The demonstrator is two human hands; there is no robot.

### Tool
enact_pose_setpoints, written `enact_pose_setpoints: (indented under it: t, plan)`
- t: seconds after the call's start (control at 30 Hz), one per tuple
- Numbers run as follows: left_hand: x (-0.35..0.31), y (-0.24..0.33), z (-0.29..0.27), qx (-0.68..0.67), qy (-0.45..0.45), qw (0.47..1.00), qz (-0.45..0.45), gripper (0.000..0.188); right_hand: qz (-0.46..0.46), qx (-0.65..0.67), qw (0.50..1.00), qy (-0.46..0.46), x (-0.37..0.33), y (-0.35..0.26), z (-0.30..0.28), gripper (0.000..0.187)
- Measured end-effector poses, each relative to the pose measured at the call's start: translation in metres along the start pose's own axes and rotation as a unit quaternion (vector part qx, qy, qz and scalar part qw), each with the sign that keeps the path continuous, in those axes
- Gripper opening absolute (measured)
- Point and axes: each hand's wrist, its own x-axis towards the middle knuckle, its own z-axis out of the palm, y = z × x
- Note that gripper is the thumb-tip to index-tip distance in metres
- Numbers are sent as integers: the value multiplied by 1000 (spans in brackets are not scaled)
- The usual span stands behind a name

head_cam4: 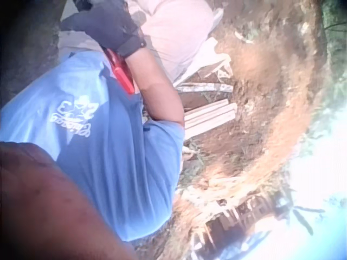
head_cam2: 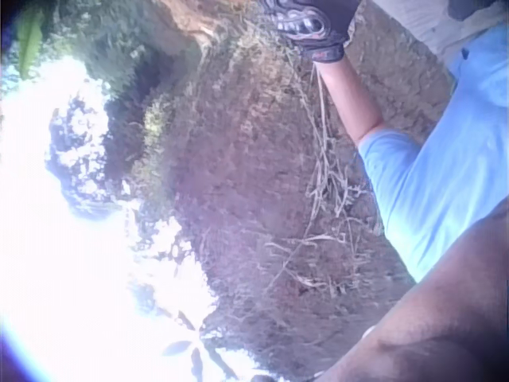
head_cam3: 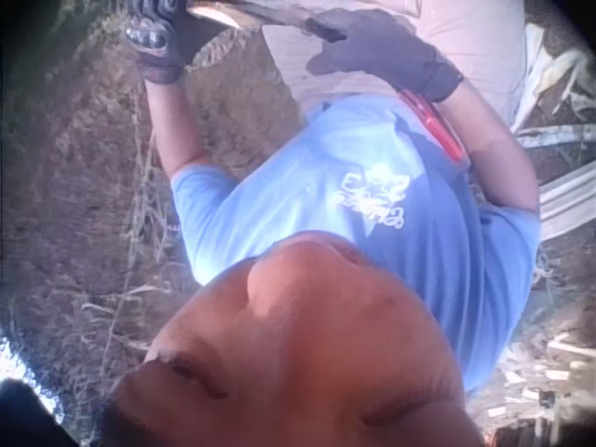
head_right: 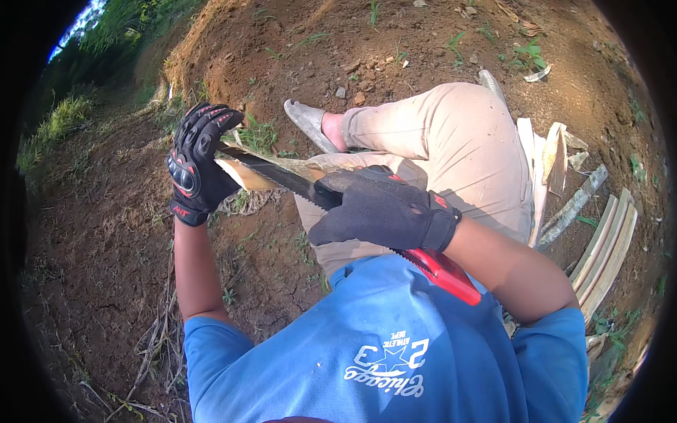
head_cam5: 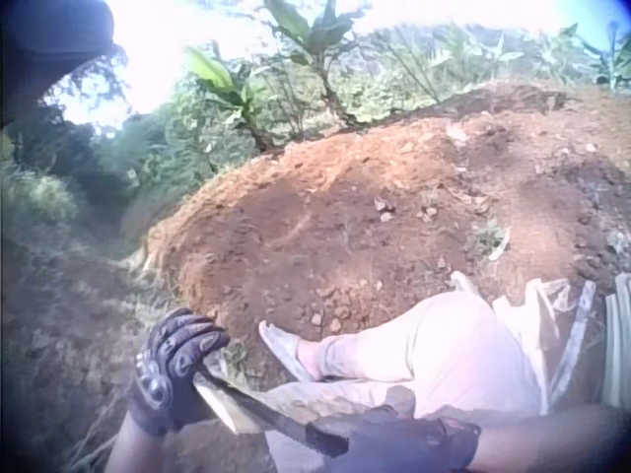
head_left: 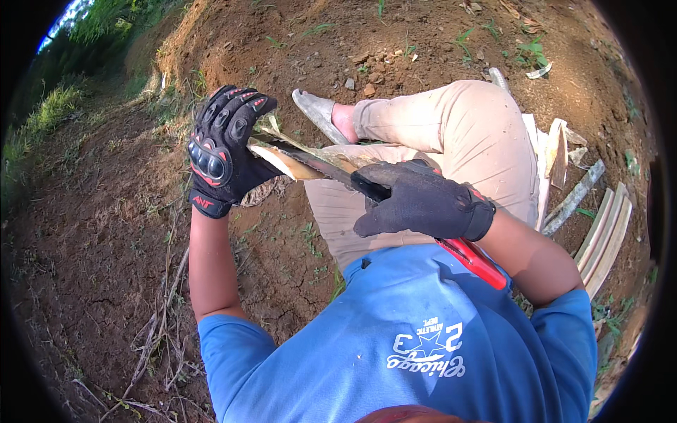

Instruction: The person uses a hand saw to cut through a piece of wood while sitting on the ground outdoors, holding the wood steady with their hands and legs.

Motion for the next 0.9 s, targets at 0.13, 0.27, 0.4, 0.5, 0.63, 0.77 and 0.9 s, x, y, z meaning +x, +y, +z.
enact_pose_setpoints:
  t: [0.13,0.27,0.4,0.5,0.63,0.77,0.9]
  plan:
    - [-12,50,-3,-72,109,991,-29,84,-94,77,992,-36,-18,18,1,61]
    - [-23,123,26,-128,226,963,-77,94,24,316,947,-44,-25,17,14,59]
    - [-24,180,67,-23,315,906,-281,106,-30,157,986,-35,-26,12,18,65]
    - [-17,183,74,-29,340,895,-288,99,-9,139,990,-2,-32,10,27,69]
    - [-20,174,70,-60,352,896,-263,89,28,193,981,-15,-44,-2,17,80]
    - [-26,176,75,-97,364,893,-246,91,47,122,991,-10,-69,-8,16,91]
    - [-64,203,143,-364,90,892,-251,91,50,82,994,-46,-99,0,10,94]
